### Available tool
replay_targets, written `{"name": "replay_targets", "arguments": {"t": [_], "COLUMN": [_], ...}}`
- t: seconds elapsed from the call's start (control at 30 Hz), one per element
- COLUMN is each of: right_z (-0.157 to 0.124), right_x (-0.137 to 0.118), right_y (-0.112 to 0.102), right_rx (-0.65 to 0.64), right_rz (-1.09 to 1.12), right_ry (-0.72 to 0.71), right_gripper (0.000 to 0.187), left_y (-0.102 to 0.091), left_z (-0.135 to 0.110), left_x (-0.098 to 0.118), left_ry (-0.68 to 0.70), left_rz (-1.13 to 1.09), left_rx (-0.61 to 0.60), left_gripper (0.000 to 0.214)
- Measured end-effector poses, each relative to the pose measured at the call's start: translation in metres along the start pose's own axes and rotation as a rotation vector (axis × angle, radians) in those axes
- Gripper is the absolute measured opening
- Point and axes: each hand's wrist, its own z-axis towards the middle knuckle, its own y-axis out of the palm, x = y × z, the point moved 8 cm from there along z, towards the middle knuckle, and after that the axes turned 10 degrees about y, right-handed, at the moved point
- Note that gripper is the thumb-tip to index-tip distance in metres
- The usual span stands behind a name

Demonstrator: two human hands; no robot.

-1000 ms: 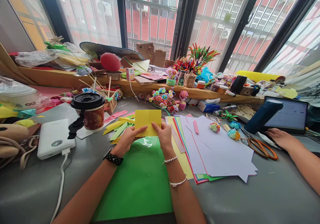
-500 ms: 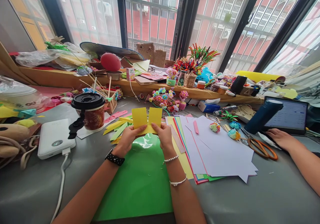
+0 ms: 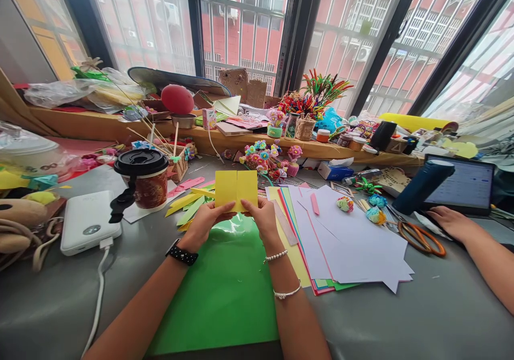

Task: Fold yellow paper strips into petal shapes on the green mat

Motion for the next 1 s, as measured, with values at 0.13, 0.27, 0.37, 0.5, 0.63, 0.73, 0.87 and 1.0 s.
{"name": "replay_targets", "arguments": {"t": [0.13,0.27,0.37,0.5,0.63,0.73,0.87,1.0], "right_z": [0.001,0.003,0.002,0.0,-0.001,0.0,-0.001,-0.001], "right_x": [0.006,0.014,0.012,0.0,-0.001,0.003,0.005,0.007], "right_y": [-0.001,0.0,0.0,-0.002,-0.002,0.0,-0.002,-0.001], "right_rx": [0.026,0.029,0.033,0.045,0.025,0.006,0.039,0.052], "right_rz": [0.083,0.174,0.157,0.074,0.037,0.027,0.092,0.146], "right_ry": [0.066,0.156,0.128,-0.002,0.004,0.058,0.071,0.095], "right_gripper": [0.027,0.026,0.026,0.024,0.027,0.028,0.025,0.025], "left_y": [0.0,0.0,-0.001,0.002,0.001,0.001,0.001,0.003], "left_z": [0.0,-0.001,-0.001,-0.001,-0.001,-0.001,-0.001,-0.002], "left_x": [0.005,0.007,0.007,0.002,-0.001,0.001,0.004,0.007], "left_ry": [0.07,0.104,0.095,0.025,0.002,0.024,0.052,0.093], "left_rz": [0.018,0.035,0.037,0.037,0.061,0.043,0.044,0.048], "left_rx": [0.052,0.097,0.101,0.003,-0.025,-0.013,0.038,0.07], "left_gripper": [0.03,0.028,0.03,0.031,0.032,0.033,0.032,0.03]}}
